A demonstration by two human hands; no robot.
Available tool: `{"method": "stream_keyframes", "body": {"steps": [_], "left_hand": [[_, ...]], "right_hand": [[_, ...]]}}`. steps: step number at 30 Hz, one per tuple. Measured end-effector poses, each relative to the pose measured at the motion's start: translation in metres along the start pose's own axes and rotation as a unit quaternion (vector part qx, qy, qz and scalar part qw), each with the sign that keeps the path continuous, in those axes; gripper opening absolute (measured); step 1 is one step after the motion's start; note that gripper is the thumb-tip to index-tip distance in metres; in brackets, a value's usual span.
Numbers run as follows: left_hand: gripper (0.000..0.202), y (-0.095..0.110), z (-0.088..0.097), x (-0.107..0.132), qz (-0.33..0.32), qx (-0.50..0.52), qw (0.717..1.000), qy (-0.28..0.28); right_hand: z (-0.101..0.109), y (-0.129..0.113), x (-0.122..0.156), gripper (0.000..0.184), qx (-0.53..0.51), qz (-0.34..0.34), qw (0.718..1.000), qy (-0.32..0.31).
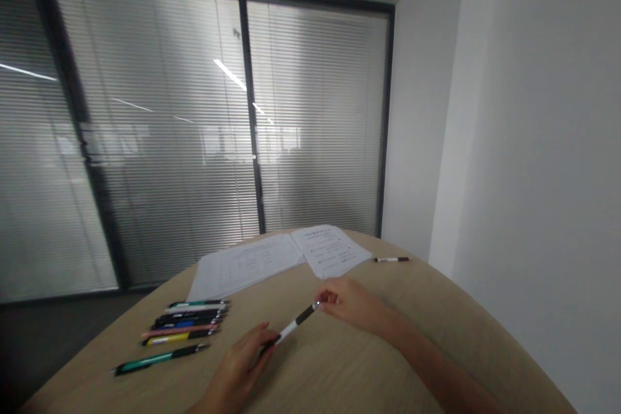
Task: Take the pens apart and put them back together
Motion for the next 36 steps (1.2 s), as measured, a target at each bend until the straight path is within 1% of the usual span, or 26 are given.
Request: {"method": "stream_keyframes", "body": {"steps": [6, 11, 18, 22, 28, 34, 36], "left_hand": [[0.020, 0.000, 0.000, 0.001, 0.001, -0.002, 1.000, 0.004], [0.020, 0.000, 0.000, 0.001, 0.011, 0.005, 1.000, -0.002], [0.022, 0.002, -0.001, 0.000, -0.001, -0.004, 1.000, -0.001], [0.024, 0.004, 0.001, -0.002, -0.013, -0.010, 1.000, 0.010], [0.023, 0.010, 0.001, -0.004, -0.020, -0.006, 1.000, -0.006], [0.020, 0.007, 0.001, -0.002, -0.019, 0.008, 1.000, 0.005], [0.019, 0.006, 0.000, -0.001, -0.018, 0.017, 1.000, -0.002]], "right_hand": [[0.008, -0.002, 0.002, 0.014, 0.011, 0.013, 1.000, 0.013], [0.003, -0.005, 0.002, 0.014, 0.023, 0.025, 0.999, 0.005], [0.001, -0.008, 0.001, 0.014, 0.052, 0.012, 0.999, 0.010], [0.000, -0.006, 0.001, 0.015, 0.041, 0.009, 0.999, 0.008], [-0.001, -0.005, 0.001, 0.016, 0.035, 0.020, 0.999, 0.009], [-0.003, -0.004, 0.002, 0.016, 0.035, 0.011, 0.999, 0.006], [-0.003, -0.003, 0.002, 0.015, 0.040, 0.001, 0.999, 0.007]]}}
Point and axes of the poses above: each hand's wrist, its own x-axis away from the middle knuckle, its own z-axis out of the back of the hand, y = z × x, the point moved 9 cm from there along -x, towards the middle knuckle, and after that the axes turned 8 degrees about x, right-handed, at the moved point
